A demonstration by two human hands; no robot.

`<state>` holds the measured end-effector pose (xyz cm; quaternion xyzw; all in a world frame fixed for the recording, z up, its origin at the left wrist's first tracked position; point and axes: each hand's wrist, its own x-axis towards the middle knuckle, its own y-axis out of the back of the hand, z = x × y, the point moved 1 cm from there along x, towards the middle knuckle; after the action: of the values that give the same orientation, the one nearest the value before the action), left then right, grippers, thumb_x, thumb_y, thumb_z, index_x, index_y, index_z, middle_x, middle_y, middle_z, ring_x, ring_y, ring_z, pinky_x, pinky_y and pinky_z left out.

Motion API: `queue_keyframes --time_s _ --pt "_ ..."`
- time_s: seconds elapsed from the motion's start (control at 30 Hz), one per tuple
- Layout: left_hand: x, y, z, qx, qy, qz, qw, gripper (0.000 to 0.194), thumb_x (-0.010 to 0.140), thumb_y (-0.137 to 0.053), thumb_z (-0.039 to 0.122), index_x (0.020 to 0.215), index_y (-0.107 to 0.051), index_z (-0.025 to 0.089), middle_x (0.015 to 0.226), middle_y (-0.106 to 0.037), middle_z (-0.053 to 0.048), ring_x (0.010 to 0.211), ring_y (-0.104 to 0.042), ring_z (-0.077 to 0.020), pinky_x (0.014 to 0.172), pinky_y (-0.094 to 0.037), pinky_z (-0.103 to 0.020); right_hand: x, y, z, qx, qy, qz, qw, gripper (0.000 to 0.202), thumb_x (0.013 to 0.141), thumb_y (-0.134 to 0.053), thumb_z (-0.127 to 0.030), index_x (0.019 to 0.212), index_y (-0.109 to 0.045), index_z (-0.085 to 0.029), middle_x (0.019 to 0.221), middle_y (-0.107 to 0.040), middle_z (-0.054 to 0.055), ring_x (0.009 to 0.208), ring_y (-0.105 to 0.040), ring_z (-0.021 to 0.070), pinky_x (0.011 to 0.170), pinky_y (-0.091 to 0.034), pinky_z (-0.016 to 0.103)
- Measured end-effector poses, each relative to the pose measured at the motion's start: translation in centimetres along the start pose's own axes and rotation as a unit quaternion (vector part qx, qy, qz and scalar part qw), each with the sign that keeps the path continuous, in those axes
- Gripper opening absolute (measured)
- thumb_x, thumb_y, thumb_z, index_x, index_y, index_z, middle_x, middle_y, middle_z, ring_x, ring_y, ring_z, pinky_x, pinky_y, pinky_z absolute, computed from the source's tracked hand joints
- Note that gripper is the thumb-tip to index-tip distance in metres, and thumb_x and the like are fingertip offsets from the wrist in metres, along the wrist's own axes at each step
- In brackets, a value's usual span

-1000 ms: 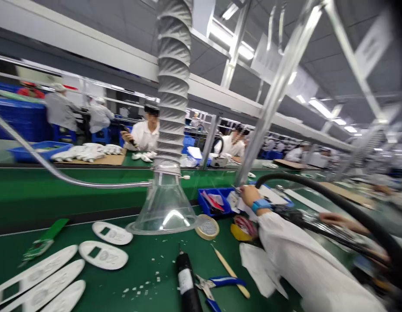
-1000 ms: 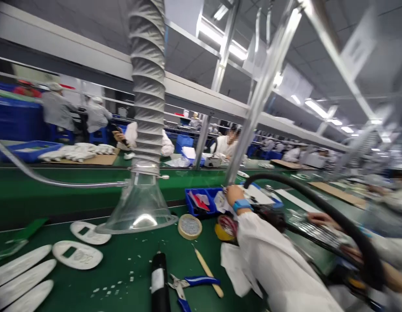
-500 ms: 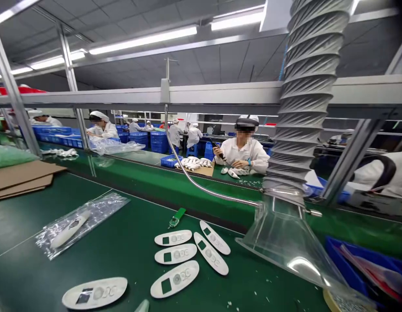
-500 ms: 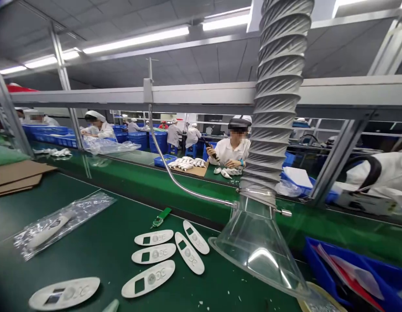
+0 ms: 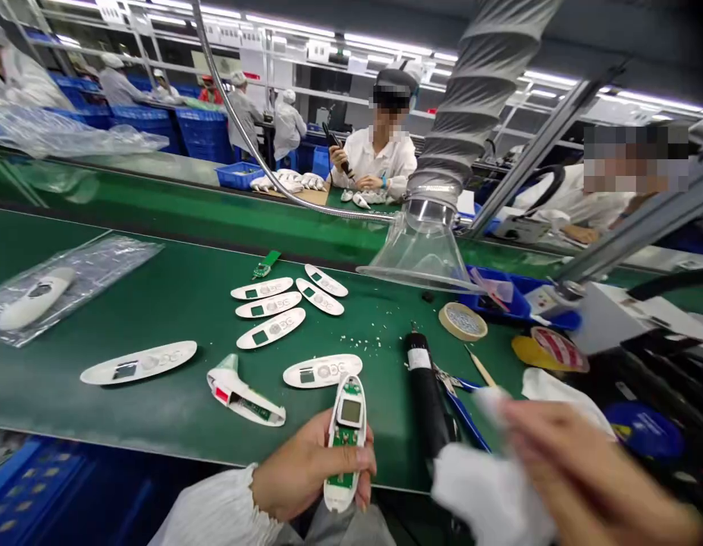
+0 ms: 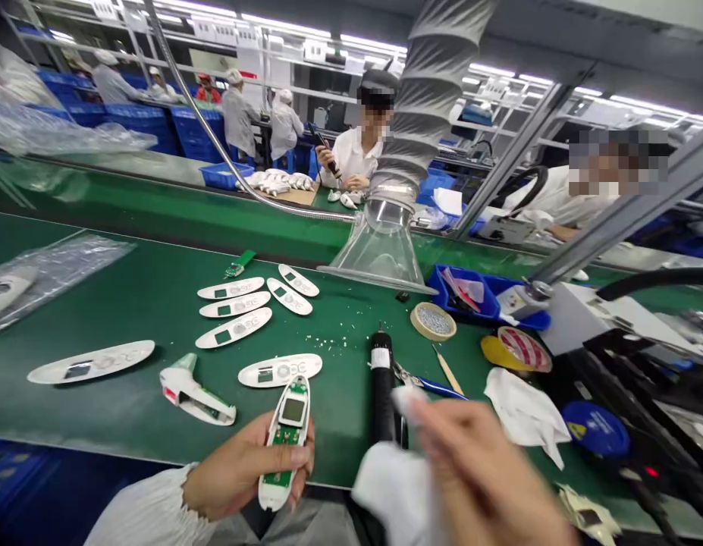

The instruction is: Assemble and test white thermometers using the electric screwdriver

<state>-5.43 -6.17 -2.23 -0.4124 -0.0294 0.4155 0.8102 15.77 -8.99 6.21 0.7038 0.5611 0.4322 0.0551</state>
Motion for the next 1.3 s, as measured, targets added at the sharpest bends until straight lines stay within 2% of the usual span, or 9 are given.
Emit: queue_keyframes --time_s 0.07,0.17,0.3,0.47,0.67,0.83,1.0,1.13,1.3 --pt "-0.2 0.0 0.1 0.010 -0.014 0.007 1.000 0.031 0.062 -0.071 0.027 0.079 -0.050 0.013 0.062 -0.053 0.001 0.052 -0.051 -0.0090 0.051 -0.041 -0.022 -2.0 -3.6 -1.9 0.009 0.005 -0.111 0.994 0.039 0.084 -0.048 -0.020 0.119 -0.051 -0.037 0.094 -0.052 0.007 0.077 -0.055 0.0144 0.057 -0.049 0.022" --pt "-0.5 -0.1 0.1 0.021 -0.041 0.026 0.999 0.029 0.064 -0.071 0.024 0.083 -0.052 0.012 0.068 -0.052 0.001 0.064 -0.050 -0.0085 0.061 -0.039 -0.021 -3.4 -8.1 -3.5 0.056 0.013 -0.116 0.992 0.047 0.086 -0.041 -0.009 0.125 -0.044 -0.035 0.089 -0.048 0.005 0.077 -0.053 0.0109 0.061 -0.048 0.019" --pt "-0.9 -0.4 0.2 0.045 -0.057 0.022 0.997 0.033 0.065 -0.070 0.023 0.090 -0.053 0.013 0.076 -0.055 -0.001 0.078 -0.051 -0.0131 0.073 -0.038 -0.025 -3.5 -10.4 -4.0 0.029 0.019 -0.120 0.992 0.041 0.086 -0.038 -0.007 0.122 -0.048 -0.023 0.088 -0.046 0.007 0.079 -0.050 0.0137 0.064 -0.047 0.025" --pt "-0.9 -0.4 0.2 0.086 -0.088 0.047 0.991 0.033 0.069 -0.066 0.028 0.096 -0.053 0.015 0.083 -0.058 -0.003 0.088 -0.051 -0.0175 0.079 -0.036 -0.027 -3.9 -10.7 -4.0 -0.051 0.068 -0.119 0.989 0.045 0.082 -0.038 -0.003 0.123 -0.047 -0.018 0.088 -0.044 0.010 0.080 -0.045 0.0174 0.063 -0.045 0.030" --pt "-0.8 -0.4 0.1 0.098 -0.094 0.031 0.990 0.029 0.070 -0.065 0.027 0.092 -0.051 0.015 0.086 -0.057 -0.003 0.089 -0.050 -0.0168 0.082 -0.036 -0.028 -3.7 -10.4 -3.7 -0.011 0.070 -0.122 0.990 0.035 0.084 -0.041 -0.004 0.115 -0.051 -0.017 0.086 -0.045 0.008 0.078 -0.046 0.0143 0.064 -0.044 0.026" --pt "-0.7 -0.3 0.2 0.098 -0.071 0.012 0.993 0.030 0.069 -0.065 0.022 0.093 -0.049 0.015 0.078 -0.055 0.001 0.075 -0.049 -0.0104 0.072 -0.039 -0.024 -2.0 -9.4 -3.0 0.002 0.094 -0.160 0.983 0.024 0.084 -0.041 -0.008 0.101 -0.056 -0.017 0.082 -0.047 0.006 0.077 -0.046 0.0140 0.064 -0.043 0.026" --pt "-0.6 -0.2 0.2 0.132 -0.038 -0.065 0.988 0.025 0.073 -0.062 0.025 0.089 -0.046 0.014 0.057 -0.051 0.004 0.054 -0.048 -0.0095 0.057 -0.040 -0.024 -0.4 -8.6 -2.5 -0.009 0.134 -0.217 0.967 0.022 0.082 -0.041 -0.007 0.091 -0.059 -0.015 0.080 -0.048 0.006 0.075 -0.046 0.0135 0.063 -0.043 0.026" --pt "-0.7 0.0 0.2 0.120 -0.013 -0.082 0.989 0.025 0.071 -0.064 0.027 0.082 -0.045 0.014 0.053 -0.053 0.002 0.049 -0.049 -0.0094 0.052 -0.041 -0.023 -0.3 -8.0 -2.8 0.020 0.109 -0.211 0.971 0.019 0.078 -0.042 -0.006 0.082 -0.059 -0.014 0.078 -0.047 0.005 0.073 -0.047 0.0124 0.063 -0.041 0.025" --pt "-1.4 0.4 -0.1 0.058 0.020 -0.054 0.997 0.022 0.068 -0.066 0.024 0.076 -0.049 0.012 0.053 -0.054 0.000 0.045 -0.049 -0.0084 0.046 -0.041 -0.020 -2.0 -6.6 -3.5 0.093 0.023 -0.126 0.987 0.018 0.081 -0.041 -0.007 0.079 -0.056 -0.016 0.076 -0.047 0.002 0.068 -0.047 0.0089 0.058 -0.038 0.020"
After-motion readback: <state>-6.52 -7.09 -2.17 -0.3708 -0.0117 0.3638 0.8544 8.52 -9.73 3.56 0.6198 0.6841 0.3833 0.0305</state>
